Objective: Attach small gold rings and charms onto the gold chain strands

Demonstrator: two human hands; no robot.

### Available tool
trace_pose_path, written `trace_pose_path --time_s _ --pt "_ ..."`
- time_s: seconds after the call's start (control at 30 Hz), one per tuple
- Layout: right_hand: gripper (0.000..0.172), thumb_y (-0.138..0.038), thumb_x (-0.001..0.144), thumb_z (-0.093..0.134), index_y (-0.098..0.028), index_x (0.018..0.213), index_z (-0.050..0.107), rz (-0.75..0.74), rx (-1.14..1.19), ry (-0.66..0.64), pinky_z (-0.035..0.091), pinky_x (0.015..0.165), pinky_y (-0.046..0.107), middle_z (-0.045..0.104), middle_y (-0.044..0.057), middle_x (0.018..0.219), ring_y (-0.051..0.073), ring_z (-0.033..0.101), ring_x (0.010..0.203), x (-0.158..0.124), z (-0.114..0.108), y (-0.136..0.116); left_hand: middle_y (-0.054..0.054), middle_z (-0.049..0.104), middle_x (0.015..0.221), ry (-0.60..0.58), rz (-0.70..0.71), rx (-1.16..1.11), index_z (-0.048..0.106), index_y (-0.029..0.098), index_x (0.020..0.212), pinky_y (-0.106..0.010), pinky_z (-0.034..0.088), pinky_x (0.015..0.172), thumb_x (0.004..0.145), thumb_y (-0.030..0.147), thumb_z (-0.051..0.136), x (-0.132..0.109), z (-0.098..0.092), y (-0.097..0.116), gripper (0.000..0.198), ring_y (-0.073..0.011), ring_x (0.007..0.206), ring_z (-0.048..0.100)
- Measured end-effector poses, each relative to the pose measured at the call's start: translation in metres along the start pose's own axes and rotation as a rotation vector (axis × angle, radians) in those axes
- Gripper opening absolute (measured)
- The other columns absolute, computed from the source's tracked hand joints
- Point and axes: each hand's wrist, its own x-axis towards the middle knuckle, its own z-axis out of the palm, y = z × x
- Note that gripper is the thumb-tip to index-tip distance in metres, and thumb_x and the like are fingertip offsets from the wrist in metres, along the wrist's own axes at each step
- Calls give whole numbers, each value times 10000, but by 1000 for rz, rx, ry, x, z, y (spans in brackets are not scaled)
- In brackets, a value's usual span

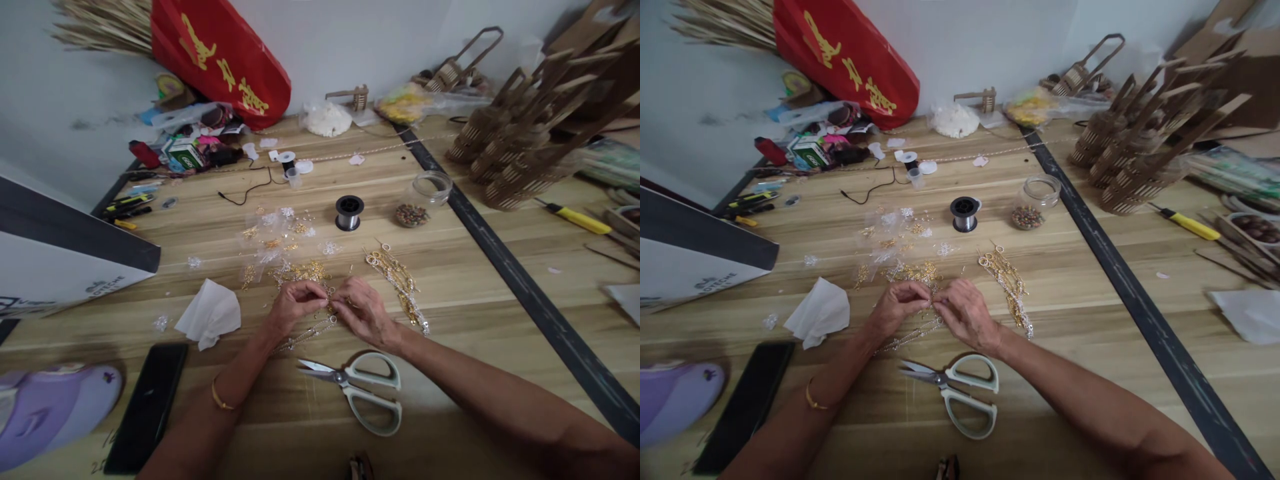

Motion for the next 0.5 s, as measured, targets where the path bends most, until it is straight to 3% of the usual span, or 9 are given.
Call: trace_pose_path --time_s 0.5 --pt "62 -173 887 492 -179 869 551 51 15 -12 401 665 317 558 44 737 172 496 704 -2 0 0 -6 666 694 29 -54 -19 710 159 701 -213 430 656 633 220 758 1 -4 -5 104 -105 650 565"
